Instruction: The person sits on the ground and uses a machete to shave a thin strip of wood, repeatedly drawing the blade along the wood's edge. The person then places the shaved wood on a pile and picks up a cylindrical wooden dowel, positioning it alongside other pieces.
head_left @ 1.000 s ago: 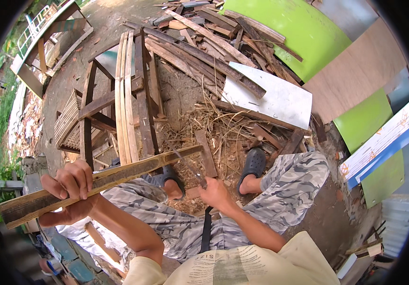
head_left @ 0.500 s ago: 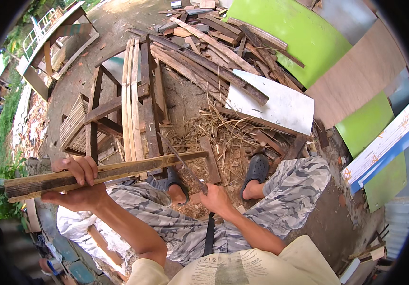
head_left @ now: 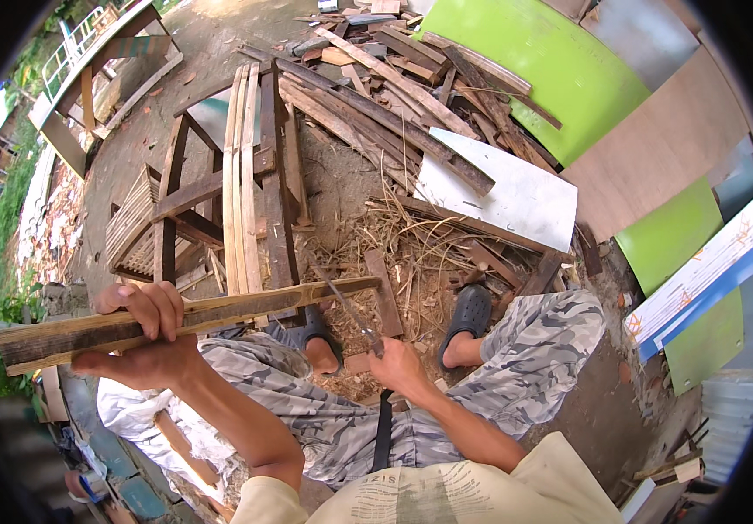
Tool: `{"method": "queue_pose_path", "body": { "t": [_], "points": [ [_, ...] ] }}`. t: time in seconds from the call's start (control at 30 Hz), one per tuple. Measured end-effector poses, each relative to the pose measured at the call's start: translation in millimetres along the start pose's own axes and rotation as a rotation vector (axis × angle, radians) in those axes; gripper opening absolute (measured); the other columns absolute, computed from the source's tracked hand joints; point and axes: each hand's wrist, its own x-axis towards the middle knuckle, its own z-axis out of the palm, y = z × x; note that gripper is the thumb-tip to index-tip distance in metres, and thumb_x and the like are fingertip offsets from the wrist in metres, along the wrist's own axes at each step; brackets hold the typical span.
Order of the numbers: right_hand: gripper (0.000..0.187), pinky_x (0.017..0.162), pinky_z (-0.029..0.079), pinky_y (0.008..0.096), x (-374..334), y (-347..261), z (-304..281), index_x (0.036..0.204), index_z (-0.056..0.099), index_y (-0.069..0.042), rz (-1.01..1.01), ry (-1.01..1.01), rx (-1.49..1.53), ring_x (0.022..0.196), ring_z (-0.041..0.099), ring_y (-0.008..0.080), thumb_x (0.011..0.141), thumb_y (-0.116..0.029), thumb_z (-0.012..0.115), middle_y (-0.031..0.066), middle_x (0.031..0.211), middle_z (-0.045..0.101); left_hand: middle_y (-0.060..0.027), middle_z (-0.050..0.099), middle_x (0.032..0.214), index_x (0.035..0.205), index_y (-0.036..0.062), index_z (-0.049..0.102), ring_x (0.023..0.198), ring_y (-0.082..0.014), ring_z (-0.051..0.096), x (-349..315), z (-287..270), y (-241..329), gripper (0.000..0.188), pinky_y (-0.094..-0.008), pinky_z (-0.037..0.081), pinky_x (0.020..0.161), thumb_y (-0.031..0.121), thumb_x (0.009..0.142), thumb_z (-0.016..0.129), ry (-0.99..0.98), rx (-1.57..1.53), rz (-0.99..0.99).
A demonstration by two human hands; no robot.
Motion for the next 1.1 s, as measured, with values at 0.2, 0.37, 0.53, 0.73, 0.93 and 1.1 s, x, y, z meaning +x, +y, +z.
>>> {"method": "queue_pose_path", "body": {
  "t": [0.2, 0.37, 0.53, 0.73, 0.93, 1.1],
  "points": [
    [0.030, 0.060, 0.051, 0.0503, -23, -106, -11, 0.084, 0.060, 0.001, -0.255, 0.029, 0.185, 0.064, 0.064, 0.0451, 0.087, -0.028, 0.068, 0.0230, 0.068, 0.064, 0.0028, 0.031, 0.053, 0.104, -0.0021, 0.062, 0.038, -0.0098, 0.027, 5, 17, -9, 0.095, -0.0269, 0.022, 0.042, 0.086, 0.085, 0.032, 0.120, 0.127, 0.036],
    [0.027, 0.069, 0.054, 0.0497, -17, -77, -9, 0.099, 0.062, -0.001, -0.099, -0.045, 0.159, 0.073, 0.069, 0.0428, 0.083, -0.022, 0.068, 0.0203, 0.075, 0.069, 0.0032, 0.028, 0.052, 0.099, -0.0012, 0.061, 0.039, -0.0098, 0.026, -1, 30, -5, 0.092, -0.0269, 0.022, 0.042, 0.085, 0.086, 0.031, 0.155, 0.199, 0.066],
    [0.026, 0.059, 0.051, 0.0492, -35, -95, -20, 0.093, 0.063, -0.002, -0.208, 0.053, 0.050, 0.061, 0.065, 0.0419, 0.085, -0.026, 0.068, 0.0213, 0.061, 0.062, 0.0034, 0.025, 0.051, 0.096, -0.0001, 0.061, 0.039, -0.0099, 0.025, 4, 32, -8, 0.093, -0.0273, 0.022, 0.043, 0.086, 0.087, 0.026, 0.283, 0.306, 0.077],
    [0.027, 0.066, 0.053, 0.0501, -27, -92, -13, 0.093, 0.064, 0.001, -0.212, 0.056, 0.085, 0.067, 0.067, 0.0428, 0.084, -0.024, 0.067, 0.0240, 0.066, 0.064, 0.0034, 0.025, 0.050, 0.093, 0.0001, 0.060, 0.039, -0.0105, 0.026, 3, 43, -10, 0.094, -0.0273, 0.023, 0.043, 0.087, 0.086, 0.026, 0.321, 0.315, 0.073],
    [0.029, 0.067, 0.053, 0.0509, -6, -27, -4, 0.091, 0.063, 0.004, -0.020, 0.019, 0.009, 0.071, 0.066, 0.0451, 0.083, -0.025, 0.066, 0.0260, 0.068, 0.064, 0.0035, 0.025, 0.050, 0.091, -0.0013, 0.060, 0.039, -0.0106, 0.025, 5, 35, -8, 0.095, -0.0278, 0.023, 0.043, 0.088, 0.085, 0.026, 0.282, 0.295, 0.071],
    [0.029, 0.068, 0.053, 0.0492, -34, -97, -24, 0.097, 0.066, 0.002, -0.196, 0.020, 0.122, 0.065, 0.065, 0.0450, 0.085, -0.024, 0.065, 0.0240, 0.063, 0.063, 0.0035, 0.026, 0.050, 0.089, -0.0009, 0.061, 0.039, -0.0099, 0.025, 5, 41, -13, 0.096, -0.0271, 0.022, 0.043, 0.089, 0.084, 0.027, 0.364, 0.365, 0.077]
  ]
}}
